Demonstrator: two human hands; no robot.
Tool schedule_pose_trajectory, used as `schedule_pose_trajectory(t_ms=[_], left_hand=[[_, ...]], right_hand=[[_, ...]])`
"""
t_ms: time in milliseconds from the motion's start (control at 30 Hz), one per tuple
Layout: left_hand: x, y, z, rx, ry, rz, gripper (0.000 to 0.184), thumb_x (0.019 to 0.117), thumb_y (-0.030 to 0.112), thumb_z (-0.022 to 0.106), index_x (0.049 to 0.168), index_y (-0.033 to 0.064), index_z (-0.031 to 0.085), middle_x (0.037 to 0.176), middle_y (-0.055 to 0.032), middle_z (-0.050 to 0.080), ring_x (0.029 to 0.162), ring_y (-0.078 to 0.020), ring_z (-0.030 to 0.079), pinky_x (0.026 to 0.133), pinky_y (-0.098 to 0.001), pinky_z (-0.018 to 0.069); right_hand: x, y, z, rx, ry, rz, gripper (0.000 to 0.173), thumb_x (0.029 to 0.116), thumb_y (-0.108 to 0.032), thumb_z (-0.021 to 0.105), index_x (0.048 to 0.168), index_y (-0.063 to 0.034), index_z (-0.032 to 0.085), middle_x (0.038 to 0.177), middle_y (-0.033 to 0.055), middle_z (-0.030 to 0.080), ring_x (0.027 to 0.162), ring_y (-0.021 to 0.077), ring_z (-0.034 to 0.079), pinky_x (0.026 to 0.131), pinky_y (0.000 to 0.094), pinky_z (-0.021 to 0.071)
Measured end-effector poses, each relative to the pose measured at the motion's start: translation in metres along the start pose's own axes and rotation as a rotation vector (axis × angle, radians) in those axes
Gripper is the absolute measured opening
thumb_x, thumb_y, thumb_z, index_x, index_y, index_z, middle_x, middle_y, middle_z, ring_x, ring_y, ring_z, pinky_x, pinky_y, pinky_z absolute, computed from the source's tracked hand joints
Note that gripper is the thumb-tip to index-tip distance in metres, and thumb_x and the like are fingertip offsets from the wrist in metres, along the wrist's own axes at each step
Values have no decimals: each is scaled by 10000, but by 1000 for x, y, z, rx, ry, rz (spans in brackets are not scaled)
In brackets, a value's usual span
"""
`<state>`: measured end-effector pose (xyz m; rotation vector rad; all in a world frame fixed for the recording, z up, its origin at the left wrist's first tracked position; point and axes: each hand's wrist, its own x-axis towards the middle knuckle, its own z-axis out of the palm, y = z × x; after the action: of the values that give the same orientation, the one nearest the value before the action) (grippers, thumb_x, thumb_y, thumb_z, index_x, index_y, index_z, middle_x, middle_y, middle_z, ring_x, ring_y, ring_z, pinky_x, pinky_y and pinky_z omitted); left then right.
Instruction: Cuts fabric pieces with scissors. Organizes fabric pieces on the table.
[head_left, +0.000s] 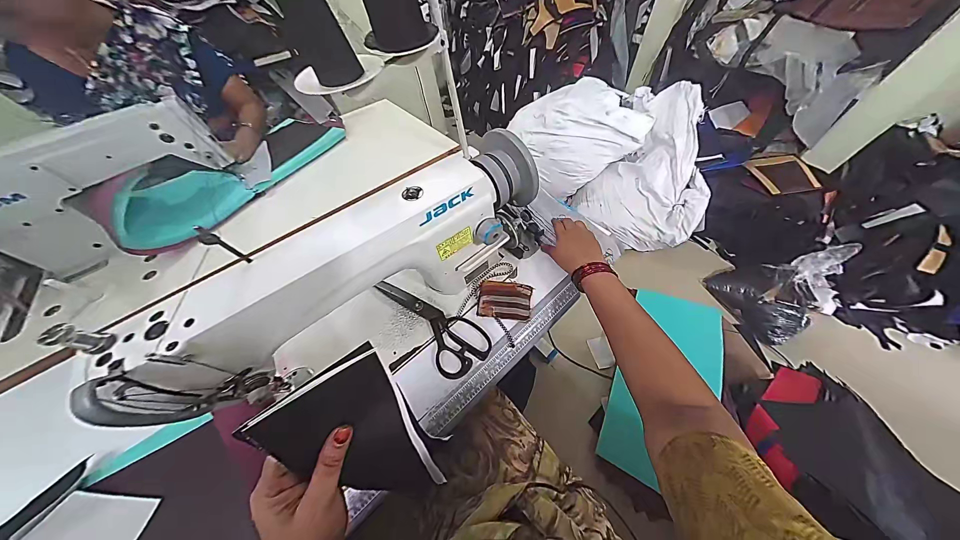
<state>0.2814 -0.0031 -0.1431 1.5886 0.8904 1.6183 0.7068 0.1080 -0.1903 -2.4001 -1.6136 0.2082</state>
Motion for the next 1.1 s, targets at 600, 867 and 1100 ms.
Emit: schedule_pose_trajectory(t_ms=[600,867,1100], left_hand=[[14,-6,3,-10,114,-22,289,928,-23,594,1137,176,594,1015,204,742,962,33,705,885,-196,591],[8,-12,-1,-2,129,-10,267,929,25,637,1124,206,624,1017,193,750,957,24,710,879,-194,594],[2,-11,-4,3,123,10,262,925,74,686,1132,228,641,1035,193,752,973,19,711,891,-197,592]], right_hand=[[26,25,-42,131,-20,109,409,1025,-158,543,1399,5,566,1208,330,663,1167,514,630,986,679,460],[6,4,-22,-34,-55,-38,702,884,-384,788,1411,3,533,1247,296,646,1135,494,637,945,664,486],[10,-7,-21,-127,-90,9,498,900,-144,686,1340,42,545,1212,303,646,1107,489,648,886,654,505]])
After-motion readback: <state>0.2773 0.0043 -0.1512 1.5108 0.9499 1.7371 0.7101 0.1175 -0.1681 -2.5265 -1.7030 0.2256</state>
